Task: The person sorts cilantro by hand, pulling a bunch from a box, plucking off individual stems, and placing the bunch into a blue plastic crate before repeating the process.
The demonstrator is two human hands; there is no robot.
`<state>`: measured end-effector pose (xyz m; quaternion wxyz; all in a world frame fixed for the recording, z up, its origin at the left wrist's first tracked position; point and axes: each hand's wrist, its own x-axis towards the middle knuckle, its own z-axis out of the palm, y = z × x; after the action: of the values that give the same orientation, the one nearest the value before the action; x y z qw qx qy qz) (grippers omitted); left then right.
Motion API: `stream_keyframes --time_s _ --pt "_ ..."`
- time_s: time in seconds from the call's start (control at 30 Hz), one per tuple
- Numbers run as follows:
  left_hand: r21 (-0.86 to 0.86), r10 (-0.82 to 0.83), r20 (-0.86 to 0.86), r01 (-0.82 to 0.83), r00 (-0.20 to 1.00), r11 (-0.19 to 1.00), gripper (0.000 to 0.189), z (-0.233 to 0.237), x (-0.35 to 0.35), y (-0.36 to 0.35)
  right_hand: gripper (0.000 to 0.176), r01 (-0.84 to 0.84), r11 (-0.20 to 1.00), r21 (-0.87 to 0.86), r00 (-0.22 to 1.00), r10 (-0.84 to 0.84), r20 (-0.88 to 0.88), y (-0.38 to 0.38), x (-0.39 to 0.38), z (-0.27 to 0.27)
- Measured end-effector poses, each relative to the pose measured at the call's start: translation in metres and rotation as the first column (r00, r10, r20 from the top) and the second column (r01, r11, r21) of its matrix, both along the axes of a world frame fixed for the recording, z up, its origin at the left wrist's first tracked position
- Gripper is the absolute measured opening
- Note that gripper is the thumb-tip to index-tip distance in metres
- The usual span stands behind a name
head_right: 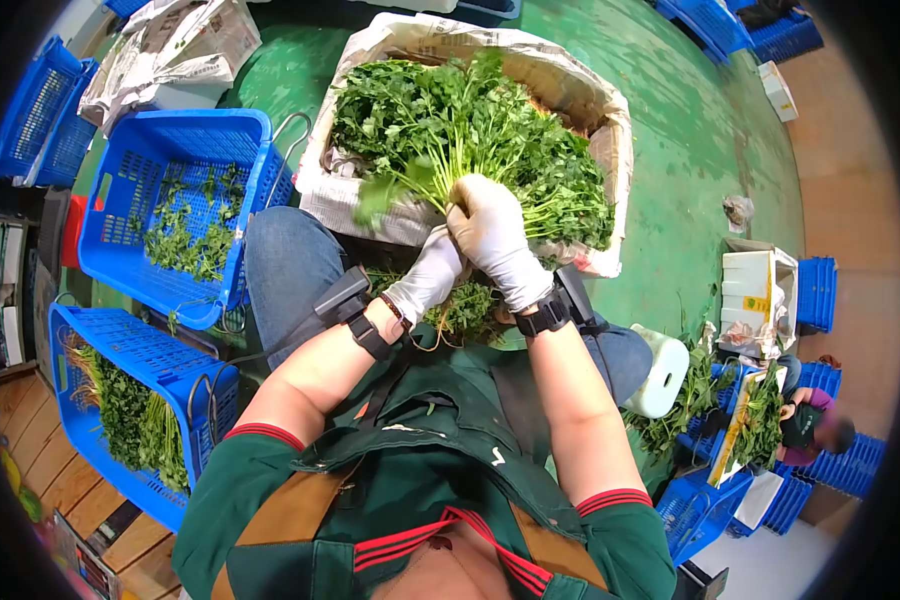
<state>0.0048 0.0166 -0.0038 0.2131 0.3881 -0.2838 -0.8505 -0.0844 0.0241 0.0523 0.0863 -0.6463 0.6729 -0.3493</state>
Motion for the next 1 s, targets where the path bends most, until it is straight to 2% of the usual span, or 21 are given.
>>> stream_keyframes --time_s 0.03,0.07,0.17,0.2,0.27,0.3,0.37,0.43,0.5,0.53,0.57,0.63,0.67,0.7,0.77,0.8,0.83,0.87,0.9,0.97,1.0 --pt "0.103 0.105 -0.072 -0.098 0.992 0.990 0.019 0.003 0.000 0.000 0.012 -0.050 0.999 0.008 0.996 0.050 -0.076 0.001 -0.002 0.000" --pt "0.003 0.033 -0.082 -0.033 0.996 0.999 0.017 -0.008 0.001 0.000 0.012 -0.050 0.999 0.006 0.996 0.050 -0.075 0.003 -0.004 -0.001" --pt "-0.174 0.048 -0.114 -0.068 0.992 0.982 0.018 -0.009 0.001 0.004 0.013 -0.092 0.994 0.054 0.987 0.098 -0.127 0.010 -0.005 0.002" --pt "-0.174 0.046 -0.118 -0.066 0.992 0.983 0.018 -0.013 0.000 0.004 0.012 -0.048 0.995 0.082 0.998 0.052 -0.043 0.012 -0.005 0.002" --pt "-0.301 -0.138 0.179 0.187 0.974 0.935 0.017 -0.015 0.003 0.002 0.013 0.057 0.981 0.183 0.978 -0.092 0.189 0.016 -0.006 -0.001" --pt "-0.324 -0.178 0.236 0.250 0.955 0.912 0.019 -0.017 0.003 0.000 0.011 0.063 0.953 0.296 0.922 -0.169 0.348 0.016 -0.017 -0.012" --pt "-0.385 -0.160 0.211 0.232 0.964 0.893 0.019 -0.029 -0.002 -0.004 0.011 0.040 0.946 0.322 0.709 -0.255 0.657 0.020 -0.013 0.012" --pt "-0.406 -0.139 0.239 0.229 0.961 0.884 0.019 -0.031 -0.002 -0.008 0.010 0.009 0.970 0.243 0.586 -0.202 0.785 0.028 -0.007 0.026" --pt "-0.697 -0.109 0.247 0.255 0.963 0.670 0.040 -0.023 0.001 -0.011 0.010 -0.040 0.939 0.340 0.569 -0.259 0.781 0.039 0.000 0.049" --pt "-0.648 -0.090 0.282 0.258 0.955 0.716 0.045 -0.052 -0.007 -0.009 0.010 -0.042 0.938 0.345 0.568 -0.261 0.780 0.045 0.003 0.060" --pt "-0.649 -0.090 0.282 0.258 0.955 0.716 0.045 -0.045 -0.004 -0.009 0.010 -0.110 0.921 0.373 0.595 -0.240 0.767 0.050 0.004 0.070" --pt "-0.831 0.012 0.344 0.299 0.939 0.468 0.048 -0.033 0.003 -0.009 0.012 -0.187 0.906 0.379 0.566 -0.216 0.795 0.063 0.000 0.079" --pt "-0.736 0.151 -0.032 -0.126 0.988 0.666 0.052 -0.031 -0.009 -0.003 0.012 -0.219 0.905 0.365 0.531 -0.203 0.823 0.073 -0.005 0.081" --pt "-0.610 0.029 0.342 0.199 0.939 0.767 0.052 -0.034 -0.011 -0.007 0.012 -0.248 0.904 0.349 0.499 -0.190 0.845 0.083 -0.013 0.082" --pt "-0.551 -0.023 0.370 0.239 0.929 0.799 0.044 -0.003 0.003 -0.008 0.013 -0.279 0.857 0.434 0.641 -0.170 0.749 0.101 -0.039 0.054" --pt "-0.491 -0.059 0.396 0.266 0.916 0.829 0.045 -0.002 0.001 -0.007 0.015 -0.225 0.734 0.641 0.910 -0.078 0.408 0.106 -0.043 0.042" --pt "-0.429 -0.098 0.418 0.291 0.903 0.855 0.046 -0.002 -0.002 -0.008 0.018 -0.070 0.611 0.788 0.995 0.101 0.010 0.110 -0.045 0.036" --pt "-0.575 -0.075 0.268 0.222 0.960 0.787 0.047 -0.017 -0.001 -0.008 0.025 0.053 0.559 0.827 0.895 0.341 -0.288 0.119 -0.041 0.037" --pt "-0.574 -0.076 0.267 0.222 0.961 0.788 0.047 -0.030 -0.005 -0.004 0.025 0.054 0.557 0.829 0.895 0.341 -0.287 0.117 -0.039 0.038" --pt "-0.564 -0.004 0.438 0.278 0.899 0.778 0.046 -0.018 -0.004 -0.003 0.026 -0.072 0.762 0.643 0.997 0.060 0.041 0.101 -0.029 0.047" --pt "-0.532 -0.079 0.525 0.399 0.847 0.746 0.036 -0.009 -0.001 -0.004 0.025 -0.125 0.767 0.629 0.951 -0.089 0.297 0.087 -0.022 0.055"
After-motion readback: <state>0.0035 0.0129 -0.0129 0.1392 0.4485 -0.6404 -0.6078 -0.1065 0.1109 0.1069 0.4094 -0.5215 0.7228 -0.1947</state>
